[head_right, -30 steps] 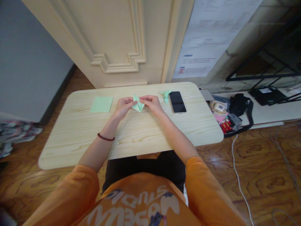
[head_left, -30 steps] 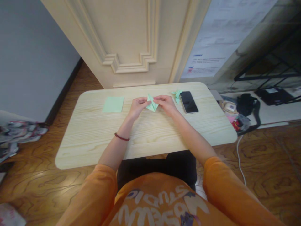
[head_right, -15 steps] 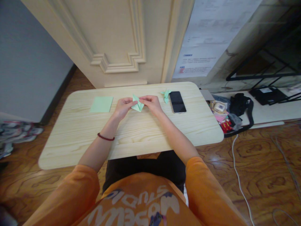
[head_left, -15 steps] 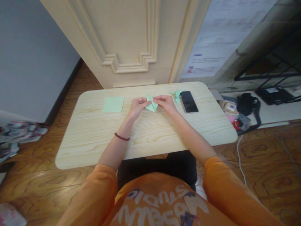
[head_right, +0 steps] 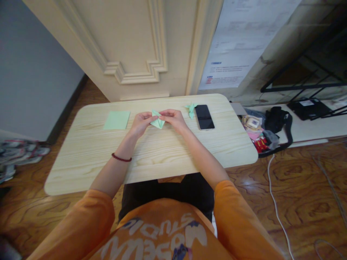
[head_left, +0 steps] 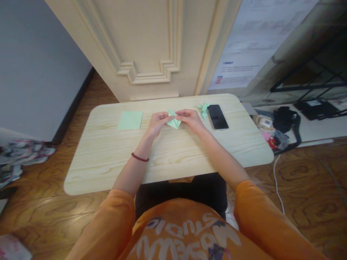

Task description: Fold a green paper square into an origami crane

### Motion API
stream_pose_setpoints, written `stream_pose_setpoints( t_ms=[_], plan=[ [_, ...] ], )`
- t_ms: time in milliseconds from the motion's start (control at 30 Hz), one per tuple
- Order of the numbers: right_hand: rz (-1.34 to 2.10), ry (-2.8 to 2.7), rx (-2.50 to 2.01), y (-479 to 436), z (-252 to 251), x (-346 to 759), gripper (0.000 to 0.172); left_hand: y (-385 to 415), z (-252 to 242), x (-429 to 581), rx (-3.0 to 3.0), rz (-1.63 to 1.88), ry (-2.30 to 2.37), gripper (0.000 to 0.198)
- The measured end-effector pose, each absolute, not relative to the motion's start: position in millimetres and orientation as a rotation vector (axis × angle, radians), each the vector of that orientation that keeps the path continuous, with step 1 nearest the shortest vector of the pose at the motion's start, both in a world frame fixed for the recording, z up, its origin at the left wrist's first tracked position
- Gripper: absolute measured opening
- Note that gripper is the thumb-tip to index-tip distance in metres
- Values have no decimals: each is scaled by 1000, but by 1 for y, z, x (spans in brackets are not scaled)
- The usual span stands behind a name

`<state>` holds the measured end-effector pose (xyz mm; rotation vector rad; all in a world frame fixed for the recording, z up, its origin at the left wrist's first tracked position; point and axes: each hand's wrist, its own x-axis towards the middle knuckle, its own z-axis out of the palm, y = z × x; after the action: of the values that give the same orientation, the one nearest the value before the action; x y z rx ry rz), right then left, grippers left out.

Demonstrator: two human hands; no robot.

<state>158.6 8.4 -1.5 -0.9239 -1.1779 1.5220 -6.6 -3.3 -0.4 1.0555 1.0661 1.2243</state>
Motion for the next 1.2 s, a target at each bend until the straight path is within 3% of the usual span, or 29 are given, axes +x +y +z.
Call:
stream_pose_setpoints(
  t_ms=[300, 633, 1200],
  plan=[
    [1506, -1185, -955, 6, 0, 160, 39, -1, -5, -14, 1111, 1161, 1005, 45],
    [1851, -1019, -959, 3, 4, 159, 40, 4, -9, -15, 1001, 1258, 1016, 45],
    [1777, -1122, -984, 5, 1, 159, 37, 0, -6, -10, 1032, 1223, 1018, 48]
  ],
)
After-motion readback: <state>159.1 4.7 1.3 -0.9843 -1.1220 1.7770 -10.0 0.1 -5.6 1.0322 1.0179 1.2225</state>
